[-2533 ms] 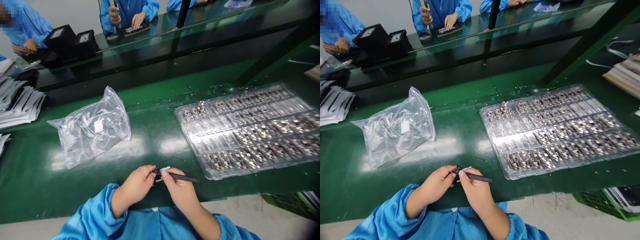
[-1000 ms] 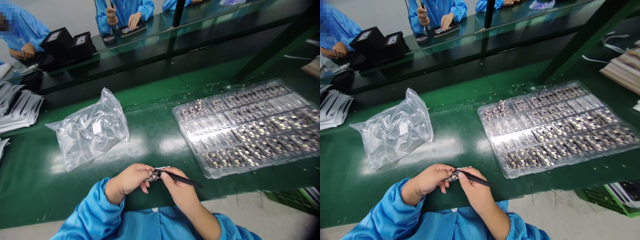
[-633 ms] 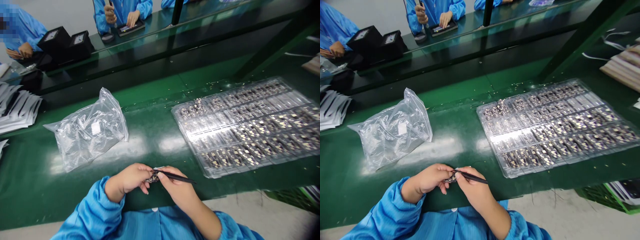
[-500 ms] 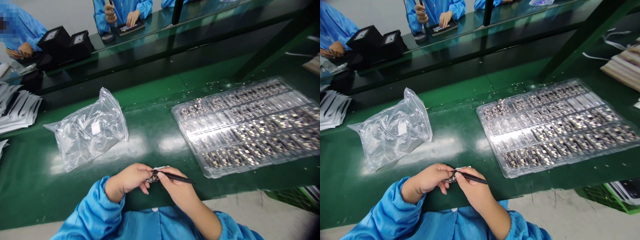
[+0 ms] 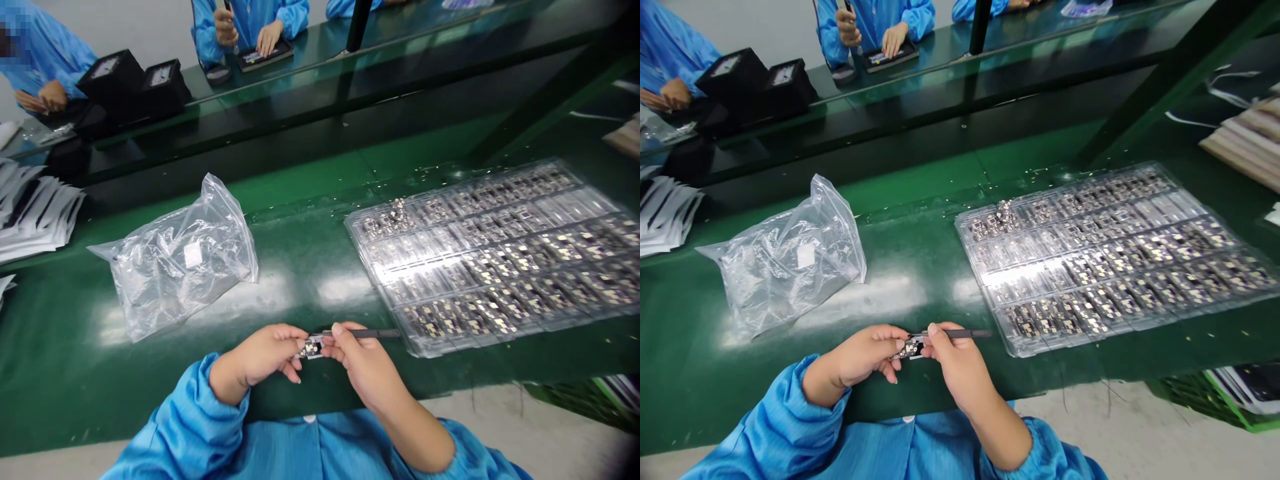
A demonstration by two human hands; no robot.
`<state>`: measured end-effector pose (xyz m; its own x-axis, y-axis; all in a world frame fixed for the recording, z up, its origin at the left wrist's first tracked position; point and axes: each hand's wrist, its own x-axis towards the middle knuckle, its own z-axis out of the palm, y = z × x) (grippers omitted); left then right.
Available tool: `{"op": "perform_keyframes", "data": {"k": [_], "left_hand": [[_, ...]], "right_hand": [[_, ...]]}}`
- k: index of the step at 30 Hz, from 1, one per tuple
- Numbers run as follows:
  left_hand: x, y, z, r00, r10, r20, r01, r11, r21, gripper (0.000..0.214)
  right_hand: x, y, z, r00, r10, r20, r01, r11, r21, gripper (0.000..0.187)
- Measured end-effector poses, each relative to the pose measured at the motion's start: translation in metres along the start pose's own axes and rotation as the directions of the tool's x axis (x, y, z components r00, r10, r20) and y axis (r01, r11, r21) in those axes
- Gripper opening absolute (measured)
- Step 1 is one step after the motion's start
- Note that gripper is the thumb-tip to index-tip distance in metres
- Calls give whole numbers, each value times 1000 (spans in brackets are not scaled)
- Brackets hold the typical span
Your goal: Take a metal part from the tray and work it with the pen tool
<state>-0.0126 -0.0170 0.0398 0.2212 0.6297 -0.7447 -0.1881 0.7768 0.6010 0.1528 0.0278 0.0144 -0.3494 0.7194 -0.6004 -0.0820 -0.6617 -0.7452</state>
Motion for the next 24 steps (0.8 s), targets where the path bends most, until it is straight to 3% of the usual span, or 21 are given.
{"op": "perform_keyframes", "data": {"k": [3,13,24], "left_hand": [[-1,-6,-1,998,45,-40,-46,999,-18,36],[-6,-4,4,995,83,-59,-84,996,-15,35],[-6,-4,4,995,87,-57,-88,996,-11,39]], "right_hand": [[1,4,-1,1000,-11,-11,10,1000,-22,40],[-10,-13,9,992,-116,-47,82,884,-460,41],[-10,-2,11,975,-205,-81,130,831,-541,38]]}}
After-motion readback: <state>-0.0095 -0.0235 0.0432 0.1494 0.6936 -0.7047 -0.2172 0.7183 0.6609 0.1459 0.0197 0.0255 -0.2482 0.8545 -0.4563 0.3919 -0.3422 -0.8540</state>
